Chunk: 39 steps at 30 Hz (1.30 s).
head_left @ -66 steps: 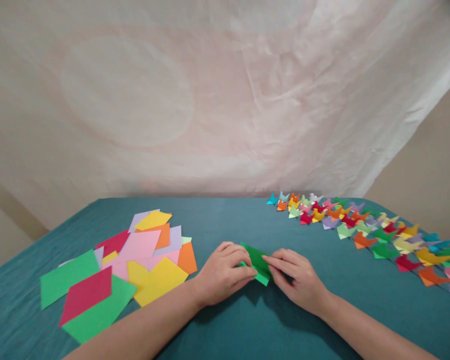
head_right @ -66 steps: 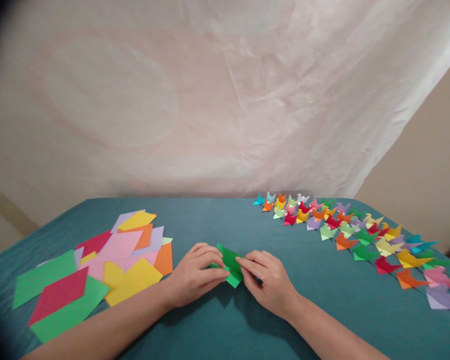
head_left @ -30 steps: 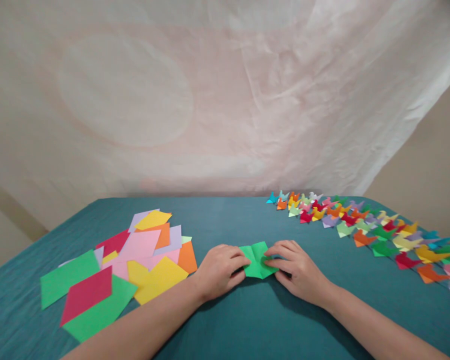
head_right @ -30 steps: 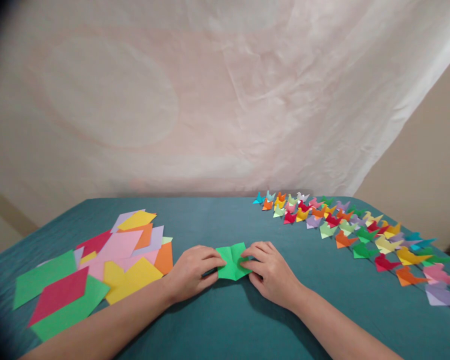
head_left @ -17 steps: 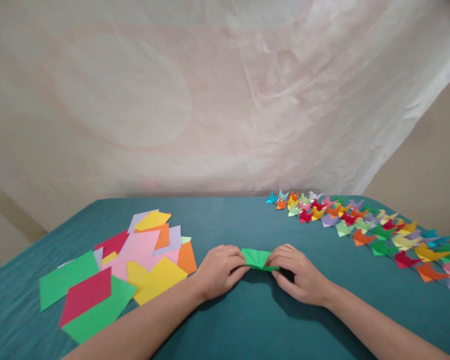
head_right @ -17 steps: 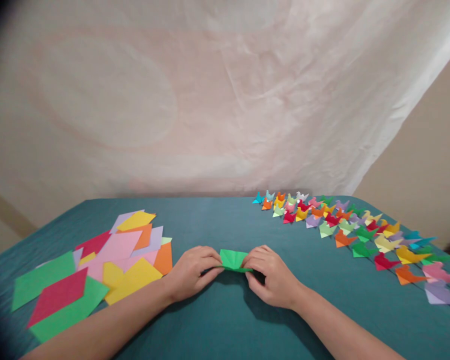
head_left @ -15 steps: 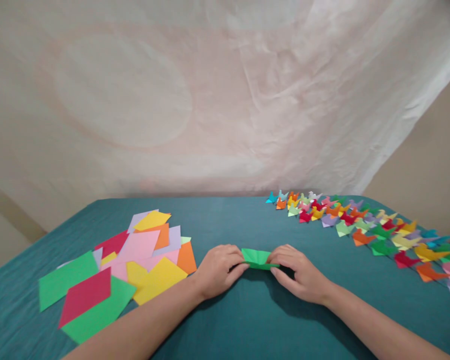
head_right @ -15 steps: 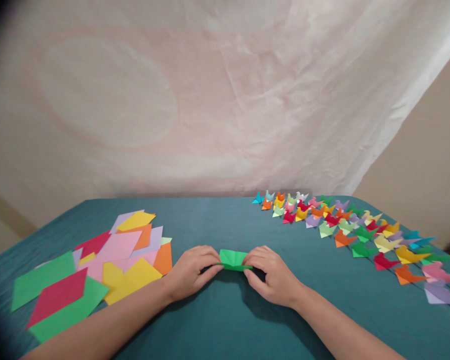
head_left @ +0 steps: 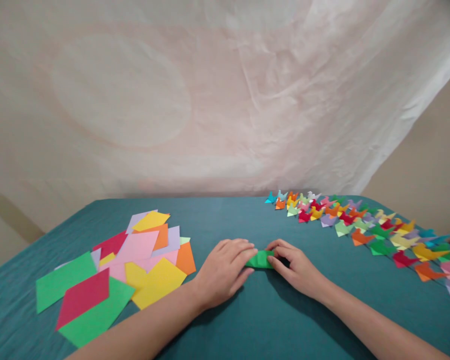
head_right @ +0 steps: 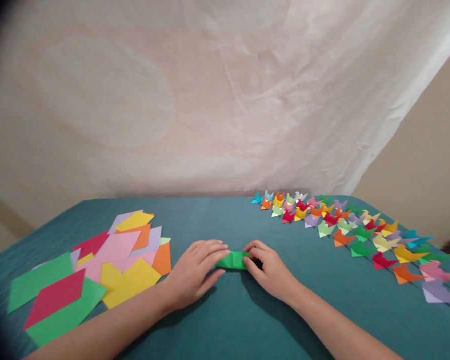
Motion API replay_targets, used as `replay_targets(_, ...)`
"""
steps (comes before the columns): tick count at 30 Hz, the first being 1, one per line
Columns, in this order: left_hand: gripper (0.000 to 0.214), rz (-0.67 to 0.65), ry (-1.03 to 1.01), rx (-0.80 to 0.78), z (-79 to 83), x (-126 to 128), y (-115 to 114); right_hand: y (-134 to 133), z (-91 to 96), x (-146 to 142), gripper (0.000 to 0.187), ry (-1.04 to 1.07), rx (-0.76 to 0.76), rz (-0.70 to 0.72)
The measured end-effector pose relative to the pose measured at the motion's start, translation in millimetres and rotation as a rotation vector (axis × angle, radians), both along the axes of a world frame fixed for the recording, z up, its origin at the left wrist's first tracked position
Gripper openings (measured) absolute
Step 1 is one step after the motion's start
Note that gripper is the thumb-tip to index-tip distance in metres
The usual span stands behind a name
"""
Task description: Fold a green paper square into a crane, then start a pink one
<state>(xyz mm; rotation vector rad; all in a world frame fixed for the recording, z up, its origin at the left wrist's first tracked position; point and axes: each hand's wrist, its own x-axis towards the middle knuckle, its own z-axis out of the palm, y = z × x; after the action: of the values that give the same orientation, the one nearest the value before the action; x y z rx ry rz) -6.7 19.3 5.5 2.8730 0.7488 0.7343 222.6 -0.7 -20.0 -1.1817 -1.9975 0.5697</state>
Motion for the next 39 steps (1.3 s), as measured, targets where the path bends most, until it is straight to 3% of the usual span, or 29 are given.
replay_targets(2,0.034,-0.063,0.119,0.013,3.1,3.5,-8.4,0.8,-2.3,0.5,0.023,0.010,-0.001,0.002)
replay_targets(5,0.055,-0.098,0.237,-0.040,3.4,6.8,-17.3,2.3,-6.6,2.1,0.023,0.015,0.019,-0.011)
replay_targets(9,0.070,-0.135,0.286,-0.125,-1.5,5.5,-18.3,4.0,-10.0,3.6,0.024,0.007,0.039,-0.042)
replay_targets(17,0.070,-0.143,0.283,-0.203,-7.1,3.1,-15.9,5.2,-13.2,3.0,0.006,-0.002,0.033,-0.111)
replay_targets(21,0.071,-0.130,0.284,-0.228,-7.7,2.8,-16.2,5.2,-14.0,2.3,0.024,-0.026,0.039,-0.136)
replay_targets(26,0.069,-0.135,0.289,-0.235,-7.7,2.8,-15.8,6.1,-14.0,2.9,0.015,-0.047,0.063,-0.073)
replay_targets(39,0.070,-0.157,0.330,-0.303,-2.7,3.3,-12.5,5.5,-14.6,1.8,0.012,-0.040,0.033,-0.096)
